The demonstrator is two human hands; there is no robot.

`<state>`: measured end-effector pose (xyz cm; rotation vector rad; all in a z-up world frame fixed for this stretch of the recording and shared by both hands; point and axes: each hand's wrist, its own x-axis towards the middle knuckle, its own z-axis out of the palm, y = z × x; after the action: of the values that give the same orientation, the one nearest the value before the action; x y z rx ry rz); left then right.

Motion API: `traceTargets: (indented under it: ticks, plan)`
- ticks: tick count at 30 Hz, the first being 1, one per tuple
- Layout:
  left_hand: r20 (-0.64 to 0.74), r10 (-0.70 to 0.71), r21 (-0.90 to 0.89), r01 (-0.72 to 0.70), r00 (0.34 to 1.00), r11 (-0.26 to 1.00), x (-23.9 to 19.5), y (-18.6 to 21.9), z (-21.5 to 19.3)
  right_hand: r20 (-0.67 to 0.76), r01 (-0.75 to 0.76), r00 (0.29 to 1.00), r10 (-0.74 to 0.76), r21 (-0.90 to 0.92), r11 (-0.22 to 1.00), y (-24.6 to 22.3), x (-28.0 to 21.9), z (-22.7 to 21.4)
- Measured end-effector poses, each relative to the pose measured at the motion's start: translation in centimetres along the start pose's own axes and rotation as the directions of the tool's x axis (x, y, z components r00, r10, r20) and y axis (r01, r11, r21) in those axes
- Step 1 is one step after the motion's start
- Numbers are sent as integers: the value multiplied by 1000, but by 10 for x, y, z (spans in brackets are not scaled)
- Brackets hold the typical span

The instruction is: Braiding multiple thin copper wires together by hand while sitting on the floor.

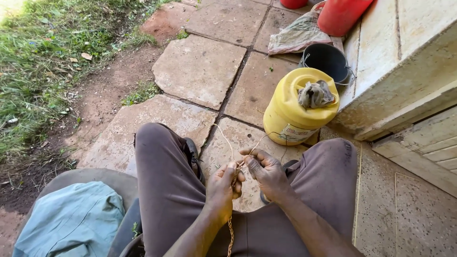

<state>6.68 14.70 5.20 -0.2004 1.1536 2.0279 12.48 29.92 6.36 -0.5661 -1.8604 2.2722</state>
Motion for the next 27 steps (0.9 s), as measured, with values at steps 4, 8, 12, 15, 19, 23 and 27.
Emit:
traceTargets:
  ticks: [4,8,12,15,19,23,27]
  plan:
    - [-105,-36,-14,35,994,999,6,4,1,18,18,1000,-16,-151,988,-5,0,-3]
    - [-145,-18,-46,12,989,999,7,5,-1,12,-9,1000,18,-500,866,-34,-19,3]
    - [-149,-3,-6,2,989,1000,7,1,0,-56,4,995,-78,-786,619,-39,-32,7]
    - [-132,29,64,-21,991,998,3,1,7,38,158,940,-339,-930,333,-34,-36,0]
    - [-43,130,464,-95,991,881,-6,12,12,439,514,754,-488,-858,23,-54,-26,-3]
    - [85,159,609,-178,984,773,-6,6,5,613,673,666,-425,-740,-14,-77,-4,-9]
    - [98,171,589,-195,980,784,-15,11,7,469,559,808,-357,-802,212,-65,8,-16]
